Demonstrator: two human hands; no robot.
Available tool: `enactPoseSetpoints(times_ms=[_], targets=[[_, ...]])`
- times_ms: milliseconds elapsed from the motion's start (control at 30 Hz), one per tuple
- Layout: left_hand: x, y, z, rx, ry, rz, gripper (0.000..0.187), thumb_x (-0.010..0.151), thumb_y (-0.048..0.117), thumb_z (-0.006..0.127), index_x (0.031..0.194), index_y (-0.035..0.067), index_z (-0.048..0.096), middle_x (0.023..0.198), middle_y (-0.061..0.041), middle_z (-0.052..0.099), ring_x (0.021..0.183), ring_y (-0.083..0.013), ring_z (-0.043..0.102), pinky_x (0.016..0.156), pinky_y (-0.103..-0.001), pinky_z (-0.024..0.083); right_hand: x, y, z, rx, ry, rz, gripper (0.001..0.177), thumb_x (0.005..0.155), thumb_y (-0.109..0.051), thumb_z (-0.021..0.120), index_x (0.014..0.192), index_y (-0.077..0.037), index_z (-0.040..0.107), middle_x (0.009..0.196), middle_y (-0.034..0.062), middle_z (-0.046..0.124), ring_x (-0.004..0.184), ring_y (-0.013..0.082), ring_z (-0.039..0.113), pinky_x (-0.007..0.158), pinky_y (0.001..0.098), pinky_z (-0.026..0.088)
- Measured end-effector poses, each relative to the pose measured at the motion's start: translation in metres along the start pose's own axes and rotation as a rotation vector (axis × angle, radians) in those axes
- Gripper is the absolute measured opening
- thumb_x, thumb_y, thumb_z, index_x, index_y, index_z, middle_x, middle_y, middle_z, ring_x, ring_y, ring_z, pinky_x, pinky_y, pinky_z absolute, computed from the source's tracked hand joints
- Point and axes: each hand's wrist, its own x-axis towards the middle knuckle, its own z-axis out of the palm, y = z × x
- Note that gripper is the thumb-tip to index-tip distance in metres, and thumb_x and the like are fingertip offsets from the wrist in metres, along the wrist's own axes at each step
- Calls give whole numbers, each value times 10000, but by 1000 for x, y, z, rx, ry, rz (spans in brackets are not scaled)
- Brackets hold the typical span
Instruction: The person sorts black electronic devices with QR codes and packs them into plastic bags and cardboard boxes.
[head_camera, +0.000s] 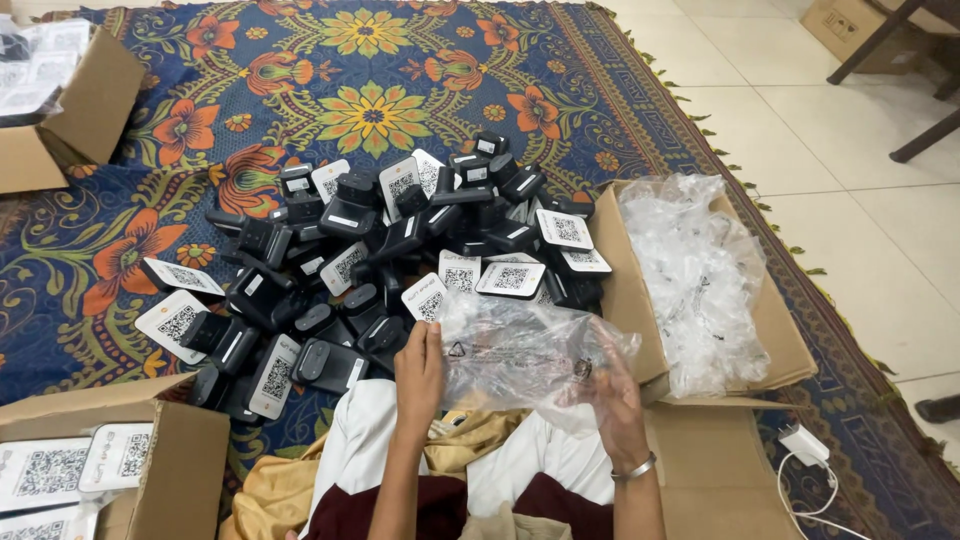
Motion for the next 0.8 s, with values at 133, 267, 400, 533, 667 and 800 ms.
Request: enactPoseSetpoints(times_ms=[133,267,400,533,667,800], targets=[[-3,-9,-3,27,104,-10,423,1088,334,472,875,-26,531,587,-178,505,522,-236,446,523,-397,401,-3,16,-10,-37,298,167,625,1167,-417,480,1643,-16,420,1056,219,610,648,224,560,552,380,505],[-3,4,-12,77,132,-57,406,1093,329,506,879,-13,548,623,-153,536,558,-227,494,551,-397,416,8,-1,13,-428,354,178,780,1049,-611,401,1612,-72,395,1406,149,584,1048,115,576,920,289,495],[-6,15,-16,335,306,171,307,994,309,630,1025,4,604,921,-112,667,731,-198,663,645,-386,503,3,2,7,-595,306,419,981,885,-810,141,1669,-225,211,1390,224,612,929,211,657,781,352,599],[-12,36,0,441,353,367,428,959,324,724,1168,-21,579,1092,-151,619,943,-297,649,787,-413,528,18,-29,57,-281,-20,446,1087,764,-876,222,1632,-308,-102,1325,398,618,712,357,762,606,427,648],[-30,65,30,176,-50,233,571,813,383,805,1170,7,565,1061,-138,620,852,-275,663,716,-396,543,27,-34,88,-307,-143,535,1219,633,-957,248,1600,-352,-182,1503,318,402,848,382,790,677,468,685],[-44,53,56,140,-200,354,456,826,238,795,1129,4,546,1016,-170,606,885,-345,639,741,-437,519,28,-33,97,-252,-208,528,1203,634,-982,241,1587,-340,-116,1675,113,136,1168,295,720,759,511,690]])
